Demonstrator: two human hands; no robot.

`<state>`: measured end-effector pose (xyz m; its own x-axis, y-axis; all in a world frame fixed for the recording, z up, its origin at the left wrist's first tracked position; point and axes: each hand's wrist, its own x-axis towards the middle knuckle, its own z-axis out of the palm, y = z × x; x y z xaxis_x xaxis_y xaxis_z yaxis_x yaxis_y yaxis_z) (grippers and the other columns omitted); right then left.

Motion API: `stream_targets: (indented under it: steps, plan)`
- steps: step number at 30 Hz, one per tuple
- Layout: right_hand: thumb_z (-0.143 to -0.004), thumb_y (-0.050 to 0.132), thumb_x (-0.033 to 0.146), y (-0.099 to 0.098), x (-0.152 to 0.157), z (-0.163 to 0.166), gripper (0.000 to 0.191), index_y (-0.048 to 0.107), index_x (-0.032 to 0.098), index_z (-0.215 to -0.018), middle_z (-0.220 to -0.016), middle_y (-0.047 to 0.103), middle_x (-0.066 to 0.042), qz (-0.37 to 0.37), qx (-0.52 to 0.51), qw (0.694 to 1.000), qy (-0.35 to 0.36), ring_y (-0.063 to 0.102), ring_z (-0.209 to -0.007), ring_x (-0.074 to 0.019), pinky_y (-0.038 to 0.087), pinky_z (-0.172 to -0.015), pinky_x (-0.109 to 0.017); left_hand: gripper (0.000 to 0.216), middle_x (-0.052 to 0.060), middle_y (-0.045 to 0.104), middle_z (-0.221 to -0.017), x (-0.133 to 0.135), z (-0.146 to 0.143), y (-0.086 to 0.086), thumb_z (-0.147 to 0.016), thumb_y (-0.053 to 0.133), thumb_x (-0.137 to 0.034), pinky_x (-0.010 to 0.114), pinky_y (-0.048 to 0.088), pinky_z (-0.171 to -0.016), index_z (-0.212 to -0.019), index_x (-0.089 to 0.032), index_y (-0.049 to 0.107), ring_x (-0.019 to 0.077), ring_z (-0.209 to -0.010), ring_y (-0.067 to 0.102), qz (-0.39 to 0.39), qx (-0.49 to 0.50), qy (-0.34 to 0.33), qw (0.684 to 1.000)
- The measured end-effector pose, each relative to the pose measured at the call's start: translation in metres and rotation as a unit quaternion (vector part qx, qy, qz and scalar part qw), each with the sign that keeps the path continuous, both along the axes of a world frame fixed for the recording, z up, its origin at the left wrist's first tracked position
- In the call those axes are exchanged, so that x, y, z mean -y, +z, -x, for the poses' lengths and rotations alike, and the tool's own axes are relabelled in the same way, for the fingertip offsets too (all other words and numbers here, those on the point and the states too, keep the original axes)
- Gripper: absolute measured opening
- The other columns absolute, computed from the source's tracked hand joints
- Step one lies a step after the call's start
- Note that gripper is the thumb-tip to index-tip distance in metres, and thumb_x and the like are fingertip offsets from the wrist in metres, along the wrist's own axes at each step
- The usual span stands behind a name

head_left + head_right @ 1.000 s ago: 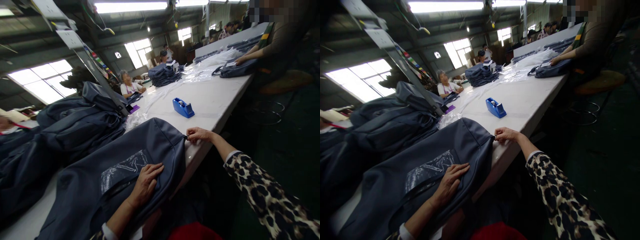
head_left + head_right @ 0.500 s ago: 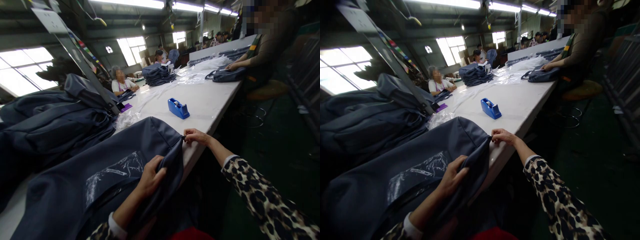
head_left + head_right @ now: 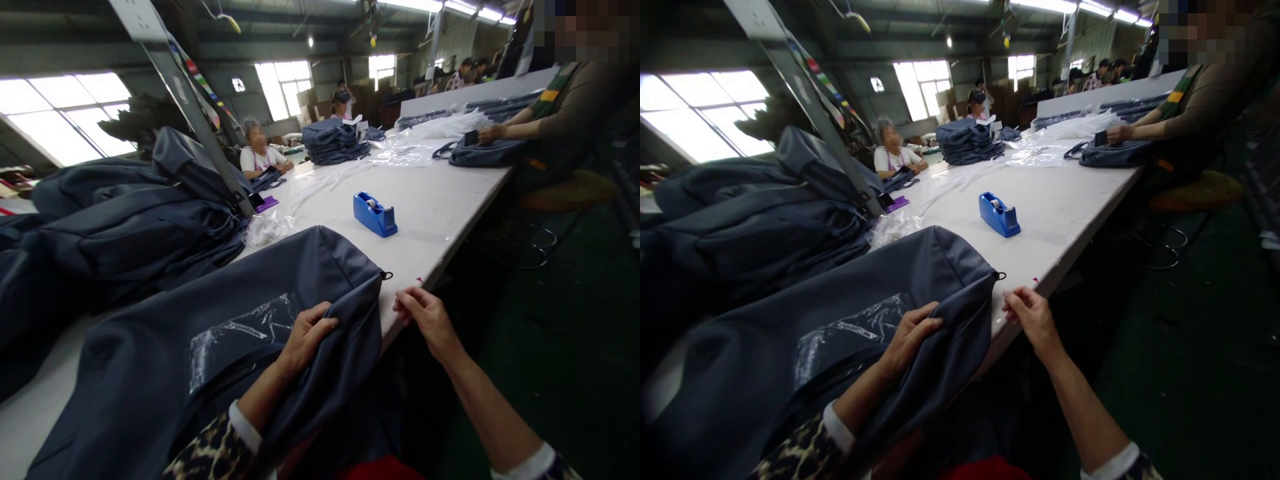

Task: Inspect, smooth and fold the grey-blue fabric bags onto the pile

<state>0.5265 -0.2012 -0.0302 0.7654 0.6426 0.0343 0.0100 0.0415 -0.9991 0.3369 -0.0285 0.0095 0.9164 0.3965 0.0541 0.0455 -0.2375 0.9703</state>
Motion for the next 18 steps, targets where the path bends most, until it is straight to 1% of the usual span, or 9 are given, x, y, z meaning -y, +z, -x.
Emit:
stream_targets:
  steps: [2,3,5,8,10,12,15,18]
  plan:
    - [-0.079,0.059,0.068,-0.001,0.000,0.026,0.048,0.060,0.020,-0.074,-0.065,0.063,-0.002,0.040,-0.031,0.996,0.072,0.054,-0.047,-0.0108,0.036,-0.040,-0.023,0.022,0.000,0.049,-0.079,0.001,0.000,0.003,-0.088,0.054,-0.033,0.023,0.039,-0.068,-0.079,-0.014,0.060,0.0132,-0.073,0.046,-0.018,0.013,-0.008,1.000]
    - [-0.079,0.057,0.069,-0.001,-0.002,0.036,0.050,0.060,0.020,-0.073,-0.062,0.062,-0.002,0.057,-0.042,0.991,0.109,0.052,-0.043,-0.0103,0.033,-0.038,-0.022,0.022,0.000,0.050,-0.082,0.002,0.000,0.004,-0.088,0.054,-0.033,0.023,0.039,-0.069,-0.078,-0.014,0.060,0.0135,-0.075,0.047,-0.026,0.020,-0.012,0.999]
    - [-0.078,0.059,0.067,0.000,-0.010,0.048,0.048,0.057,0.020,-0.070,-0.058,0.061,0.000,0.073,-0.050,0.986,0.139,0.050,-0.038,-0.0092,0.031,-0.036,-0.022,0.022,0.001,0.052,-0.084,0.004,0.000,0.006,-0.089,0.054,-0.032,0.023,0.040,-0.071,-0.077,-0.014,0.061,0.0141,-0.077,0.048,-0.036,0.031,-0.022,0.999]
    - [-0.077,0.064,0.059,0.002,-0.020,0.051,0.041,0.053,0.021,-0.066,-0.055,0.061,0.001,0.070,-0.064,0.987,0.131,0.046,-0.036,-0.0072,0.029,-0.037,-0.021,0.024,0.001,0.052,-0.083,0.005,-0.001,0.008,-0.089,0.056,-0.032,0.023,0.040,-0.070,-0.075,-0.014,0.061,0.0139,-0.077,0.048,-0.039,0.035,-0.025,0.998]
    - [-0.076,0.065,0.054,0.003,-0.021,0.049,0.038,0.052,0.021,-0.063,-0.054,0.060,0.002,0.058,-0.086,0.987,0.120,0.044,-0.037,-0.0065,0.026,-0.037,-0.020,0.024,0.000,0.051,-0.079,0.004,-0.001,0.010,-0.088,0.058,-0.034,0.022,0.039,-0.067,-0.075,-0.014,0.061,0.0126,-0.073,0.047,-0.021,0.027,-0.025,0.999]
    - [-0.074,0.067,0.052,0.005,-0.020,0.048,0.037,0.051,0.021,-0.062,-0.051,0.058,0.002,0.048,-0.100,0.988,0.109,0.043,-0.036,-0.0062,0.025,-0.037,-0.020,0.025,-0.001,0.053,-0.075,0.000,-0.001,0.012,-0.087,0.061,-0.037,0.021,0.038,-0.062,-0.079,-0.013,0.063,0.0113,-0.068,0.047,0.025,0.003,-0.032,0.999]
    - [-0.072,0.068,0.055,0.009,-0.015,0.048,0.039,0.052,0.020,-0.064,-0.052,0.058,0.002,0.048,-0.085,0.991,0.090,0.045,-0.037,-0.0071,0.026,-0.038,-0.020,0.026,-0.001,0.058,-0.071,-0.007,-0.002,0.013,-0.083,0.065,-0.039,0.019,0.037,-0.057,-0.084,-0.012,0.066,0.0100,-0.061,0.049,0.106,-0.038,-0.035,0.993]
    - [-0.078,0.063,0.059,0.015,-0.008,0.055,0.042,0.055,0.020,-0.069,-0.055,0.059,0.002,0.049,-0.042,0.995,0.069,0.048,-0.040,-0.0082,0.032,-0.040,-0.020,0.026,-0.002,0.060,-0.067,-0.011,-0.004,0.012,-0.078,0.070,-0.038,0.018,0.037,-0.054,-0.083,-0.012,0.067,0.0087,-0.055,0.050,0.164,-0.051,-0.018,0.985]
